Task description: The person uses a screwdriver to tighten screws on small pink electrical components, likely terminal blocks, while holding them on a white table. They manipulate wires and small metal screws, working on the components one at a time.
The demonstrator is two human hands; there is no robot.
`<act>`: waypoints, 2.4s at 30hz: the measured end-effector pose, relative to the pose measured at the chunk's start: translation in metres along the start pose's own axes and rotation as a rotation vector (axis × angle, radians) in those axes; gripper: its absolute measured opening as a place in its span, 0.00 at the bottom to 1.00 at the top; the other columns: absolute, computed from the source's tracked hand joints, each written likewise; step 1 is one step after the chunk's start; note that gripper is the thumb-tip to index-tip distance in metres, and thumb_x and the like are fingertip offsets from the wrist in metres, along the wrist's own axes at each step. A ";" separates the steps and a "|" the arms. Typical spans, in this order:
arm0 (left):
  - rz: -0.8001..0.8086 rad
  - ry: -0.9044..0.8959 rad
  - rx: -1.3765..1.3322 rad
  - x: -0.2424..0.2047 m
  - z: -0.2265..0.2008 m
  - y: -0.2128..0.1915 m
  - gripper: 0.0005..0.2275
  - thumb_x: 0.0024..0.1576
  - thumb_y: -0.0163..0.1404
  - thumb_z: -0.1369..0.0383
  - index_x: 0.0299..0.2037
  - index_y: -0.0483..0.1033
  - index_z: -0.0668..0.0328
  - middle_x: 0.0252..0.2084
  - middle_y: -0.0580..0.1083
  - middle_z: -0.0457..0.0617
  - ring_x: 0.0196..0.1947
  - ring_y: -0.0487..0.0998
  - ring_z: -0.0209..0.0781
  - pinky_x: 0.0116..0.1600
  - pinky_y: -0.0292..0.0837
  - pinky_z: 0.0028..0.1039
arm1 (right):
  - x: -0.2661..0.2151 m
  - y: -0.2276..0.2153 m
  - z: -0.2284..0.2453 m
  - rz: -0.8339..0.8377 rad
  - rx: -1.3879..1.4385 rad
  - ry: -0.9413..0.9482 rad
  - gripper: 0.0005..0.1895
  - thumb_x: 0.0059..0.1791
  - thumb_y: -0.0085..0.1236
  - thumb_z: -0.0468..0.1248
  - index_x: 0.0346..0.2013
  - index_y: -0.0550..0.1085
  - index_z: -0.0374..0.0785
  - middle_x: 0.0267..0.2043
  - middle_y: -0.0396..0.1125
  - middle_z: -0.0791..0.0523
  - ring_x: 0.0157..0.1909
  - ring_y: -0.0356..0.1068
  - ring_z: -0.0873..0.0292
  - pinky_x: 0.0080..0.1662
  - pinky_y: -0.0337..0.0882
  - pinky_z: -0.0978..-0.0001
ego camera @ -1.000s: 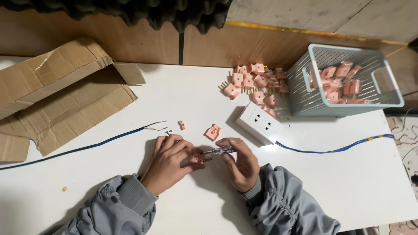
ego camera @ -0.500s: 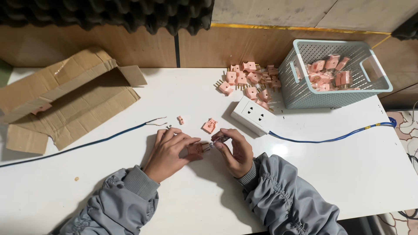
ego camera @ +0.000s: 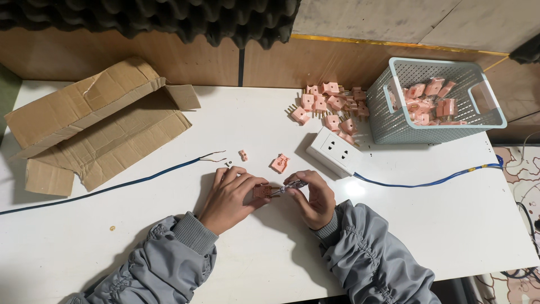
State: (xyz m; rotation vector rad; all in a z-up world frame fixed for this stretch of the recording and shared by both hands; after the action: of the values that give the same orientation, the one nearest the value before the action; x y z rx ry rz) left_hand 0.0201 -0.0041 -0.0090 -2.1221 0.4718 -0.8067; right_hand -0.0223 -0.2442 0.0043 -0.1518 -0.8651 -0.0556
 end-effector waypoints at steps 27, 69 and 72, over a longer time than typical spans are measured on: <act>-0.050 -0.001 -0.018 -0.005 0.001 0.007 0.16 0.62 0.65 0.48 0.53 0.82 0.42 0.42 0.80 0.36 0.54 0.75 0.39 0.62 0.65 0.41 | 0.027 0.010 0.028 0.144 -0.007 0.019 0.22 0.58 0.56 0.25 0.68 0.72 0.22 0.49 0.74 0.38 0.54 0.79 0.33 0.57 0.77 0.31; -0.043 0.020 -0.007 0.001 -0.002 0.000 0.20 0.67 0.52 0.40 0.55 0.83 0.41 0.50 0.84 0.32 0.54 0.75 0.43 0.58 0.60 0.41 | 0.033 -0.001 0.042 0.198 -0.084 0.071 0.18 0.64 0.53 0.33 0.70 0.75 0.34 0.59 0.74 0.44 0.62 0.77 0.39 0.70 0.81 0.39; -0.033 0.024 -0.001 0.003 0.000 0.000 0.20 0.67 0.53 0.41 0.57 0.83 0.41 0.51 0.84 0.33 0.55 0.75 0.44 0.58 0.61 0.41 | 0.030 -0.002 0.037 0.193 -0.077 0.064 0.19 0.64 0.55 0.33 0.70 0.75 0.36 0.58 0.73 0.44 0.61 0.76 0.41 0.70 0.81 0.40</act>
State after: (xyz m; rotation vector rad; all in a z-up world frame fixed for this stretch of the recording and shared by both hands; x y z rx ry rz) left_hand 0.0220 -0.0057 -0.0082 -2.1287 0.4507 -0.8520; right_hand -0.0309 -0.2399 0.0515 -0.3036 -0.7817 0.0866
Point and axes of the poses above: each hand's wrist, its own x-axis towards the middle knuckle, its own y-axis out of the palm, z = x × y, the point moved 2 cm from there along x, towards the middle knuckle
